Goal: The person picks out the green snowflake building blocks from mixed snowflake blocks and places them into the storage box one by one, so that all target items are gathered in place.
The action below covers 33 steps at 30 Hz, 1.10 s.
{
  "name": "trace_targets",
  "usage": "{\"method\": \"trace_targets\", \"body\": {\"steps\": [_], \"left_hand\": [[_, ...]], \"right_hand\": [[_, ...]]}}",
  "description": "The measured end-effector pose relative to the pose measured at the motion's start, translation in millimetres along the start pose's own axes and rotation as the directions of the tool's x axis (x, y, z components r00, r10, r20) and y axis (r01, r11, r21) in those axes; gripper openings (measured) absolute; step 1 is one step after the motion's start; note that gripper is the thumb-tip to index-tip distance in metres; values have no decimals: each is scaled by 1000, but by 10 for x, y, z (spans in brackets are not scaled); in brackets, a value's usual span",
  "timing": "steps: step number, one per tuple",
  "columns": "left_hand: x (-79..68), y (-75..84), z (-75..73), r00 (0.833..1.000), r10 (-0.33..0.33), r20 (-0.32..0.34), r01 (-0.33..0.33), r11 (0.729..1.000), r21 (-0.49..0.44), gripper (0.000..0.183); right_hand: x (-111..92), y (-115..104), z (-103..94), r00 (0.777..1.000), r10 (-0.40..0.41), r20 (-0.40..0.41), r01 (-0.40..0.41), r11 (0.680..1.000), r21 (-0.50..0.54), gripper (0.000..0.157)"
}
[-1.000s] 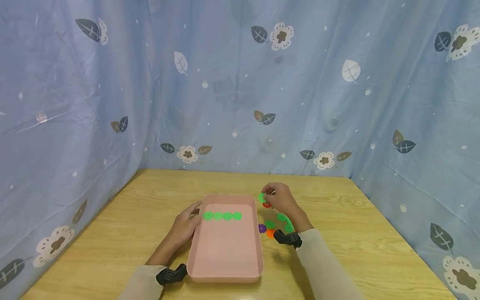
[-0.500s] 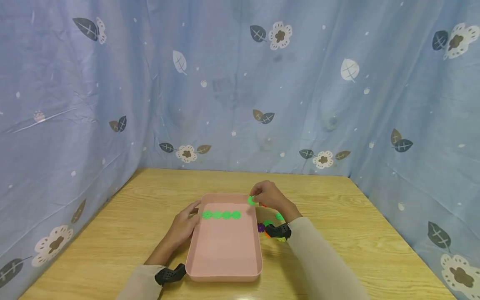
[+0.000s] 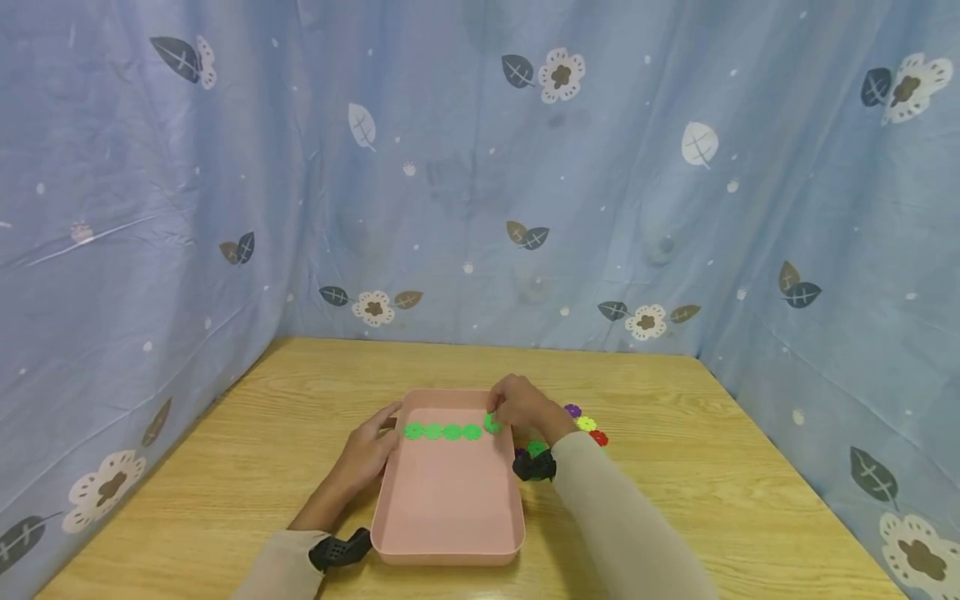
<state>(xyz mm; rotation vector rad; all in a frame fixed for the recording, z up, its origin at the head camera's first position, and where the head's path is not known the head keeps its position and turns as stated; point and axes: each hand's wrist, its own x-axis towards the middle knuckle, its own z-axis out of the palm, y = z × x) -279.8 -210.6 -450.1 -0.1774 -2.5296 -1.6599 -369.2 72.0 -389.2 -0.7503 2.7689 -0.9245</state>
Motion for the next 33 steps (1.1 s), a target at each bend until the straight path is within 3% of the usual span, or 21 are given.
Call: {"method": "trace_targets", "body": {"steps": [7,13,26,33], "left_hand": [[-24,-2,6,1000,14,-13,-13,999,48,59],[-6,8,8,1000,6,-14,-6,1000,18,60],[-15,10,7,1000,6,-25,-4,999,46,58],[-2,13,6,999,15,-32,-13,998,54,60]], "right_hand": [[9,-57,59,999,6,50,3,984,-177,22],[13,-142,64,996,4,94,24,955,-296,26],[3,-190,64,994,40,98,-6,948,-317,36],[22,-203,-13,995,-5,97,41,926,-375,43]]}}
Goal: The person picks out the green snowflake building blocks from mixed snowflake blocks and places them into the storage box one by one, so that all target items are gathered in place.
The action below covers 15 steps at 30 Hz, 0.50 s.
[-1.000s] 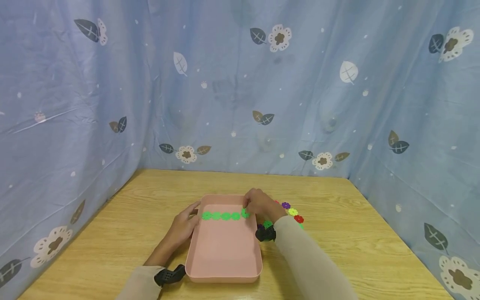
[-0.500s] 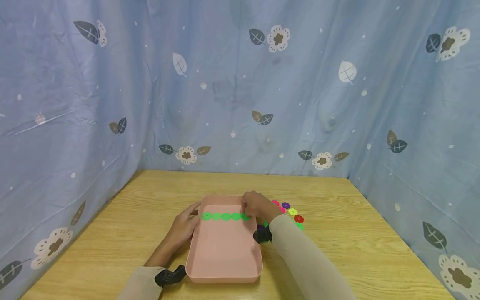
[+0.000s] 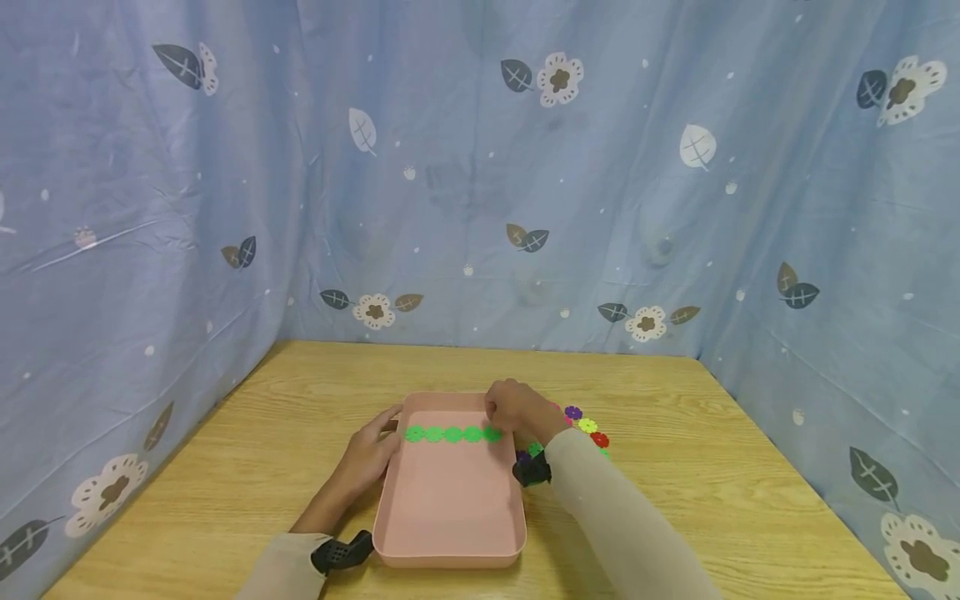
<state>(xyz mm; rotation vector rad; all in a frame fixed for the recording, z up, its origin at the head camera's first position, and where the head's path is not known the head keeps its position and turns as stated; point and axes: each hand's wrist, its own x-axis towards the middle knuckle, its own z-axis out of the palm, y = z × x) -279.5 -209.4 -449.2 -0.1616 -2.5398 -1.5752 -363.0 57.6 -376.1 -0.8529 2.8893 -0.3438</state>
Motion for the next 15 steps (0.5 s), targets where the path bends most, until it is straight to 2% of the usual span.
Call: {"method": "trace_targets", "body": {"steps": [9,15], "left_hand": [[-7,24,8,1000,-7,-1,7,1000,14,58],[-1,18,-1,1000,-5,5,5,1000,6,60]], "right_hand": [[-44,40,-89,1000,-3,19,2,999,46,36],[-127,65,-96,999,-3,-35,5,998,55,7]]}}
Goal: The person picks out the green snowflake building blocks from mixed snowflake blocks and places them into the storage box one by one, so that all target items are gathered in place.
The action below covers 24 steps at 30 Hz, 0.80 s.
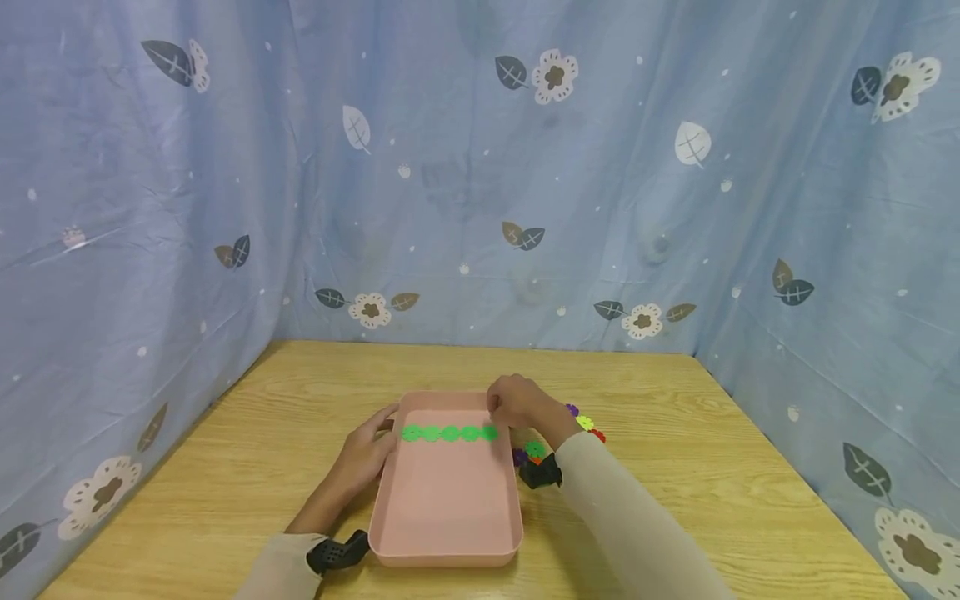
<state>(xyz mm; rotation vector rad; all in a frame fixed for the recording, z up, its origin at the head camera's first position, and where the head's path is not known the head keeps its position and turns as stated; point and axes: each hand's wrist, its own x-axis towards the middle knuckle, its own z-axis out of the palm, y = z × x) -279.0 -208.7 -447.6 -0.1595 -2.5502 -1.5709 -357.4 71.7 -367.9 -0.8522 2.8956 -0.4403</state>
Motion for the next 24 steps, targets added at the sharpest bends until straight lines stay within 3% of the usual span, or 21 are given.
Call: {"method": "trace_targets", "body": {"steps": [12,17,24], "left_hand": [[10,-6,10,1000,-5,-4,5,1000,-12,62],[5,0,9,1000,-1,-7,1,1000,-15,62],[-10,6,3,1000,-19,3,19,999,-32,62]], "right_hand": [[-245,164,28,977,-60,-205,84,990,111,44],[-363,278,-6,977,-44,-207,90,972,217,41],[-491,465,19,983,-83,-165,118,970,215,26]]}}
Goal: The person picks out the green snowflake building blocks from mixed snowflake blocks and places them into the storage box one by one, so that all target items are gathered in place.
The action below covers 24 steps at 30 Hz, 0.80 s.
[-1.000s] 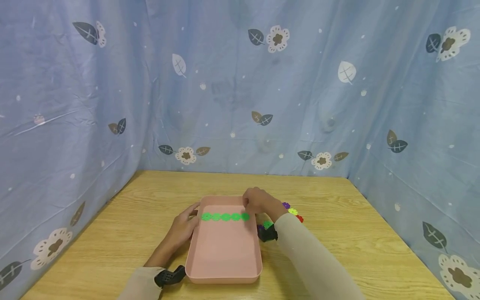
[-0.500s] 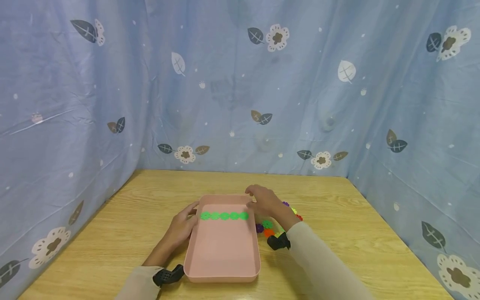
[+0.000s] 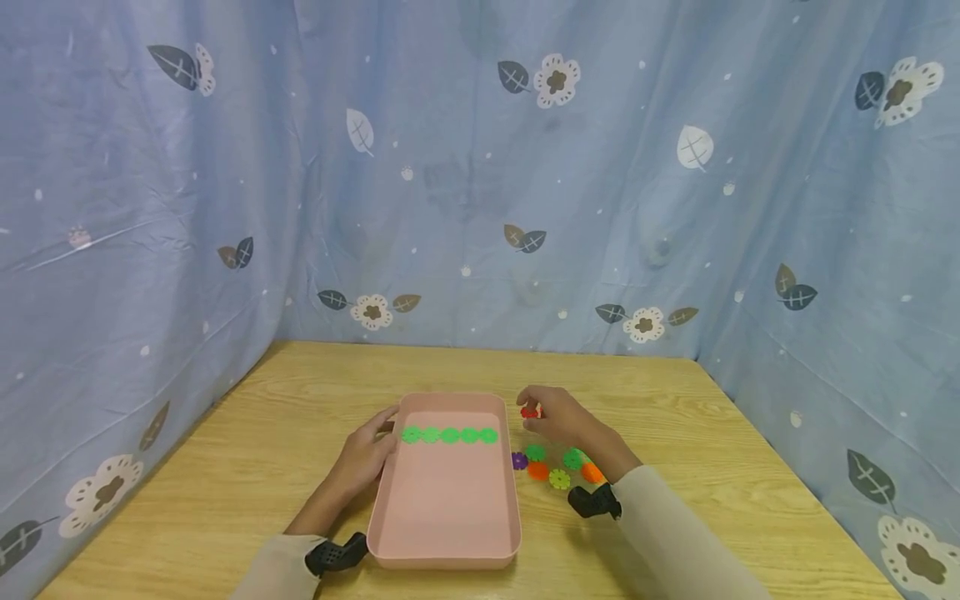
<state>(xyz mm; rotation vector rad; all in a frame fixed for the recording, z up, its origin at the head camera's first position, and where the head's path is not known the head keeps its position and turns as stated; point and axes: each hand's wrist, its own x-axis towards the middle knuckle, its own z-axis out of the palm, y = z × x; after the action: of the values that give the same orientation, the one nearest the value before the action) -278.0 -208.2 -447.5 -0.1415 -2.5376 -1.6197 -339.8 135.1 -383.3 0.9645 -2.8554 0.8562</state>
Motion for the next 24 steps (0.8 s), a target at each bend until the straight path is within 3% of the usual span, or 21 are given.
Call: {"method": "trace_targets", "body": {"steps": [6,12,16,24], "left_hand": [[-46,-4,-3,1000,-5,12,5,1000,-16,62],[-33,-2,3,1000,6,7,-6,1000,-3,62],[-12,-4,-1,1000,12,11,-12,1000,-5,62],[13,-13,-4,1000,10,14,-10,1000,-22,62]], "right_hand": [[-125,121,75,998,28,53,-29,999,21,21],[-214,122,140,992,95,82,-96,995,11,21],[-234,104,158,991,88,102,-90,996,19,19],[-197,77,195,991,110,79,-107,994,-36,11]]}}
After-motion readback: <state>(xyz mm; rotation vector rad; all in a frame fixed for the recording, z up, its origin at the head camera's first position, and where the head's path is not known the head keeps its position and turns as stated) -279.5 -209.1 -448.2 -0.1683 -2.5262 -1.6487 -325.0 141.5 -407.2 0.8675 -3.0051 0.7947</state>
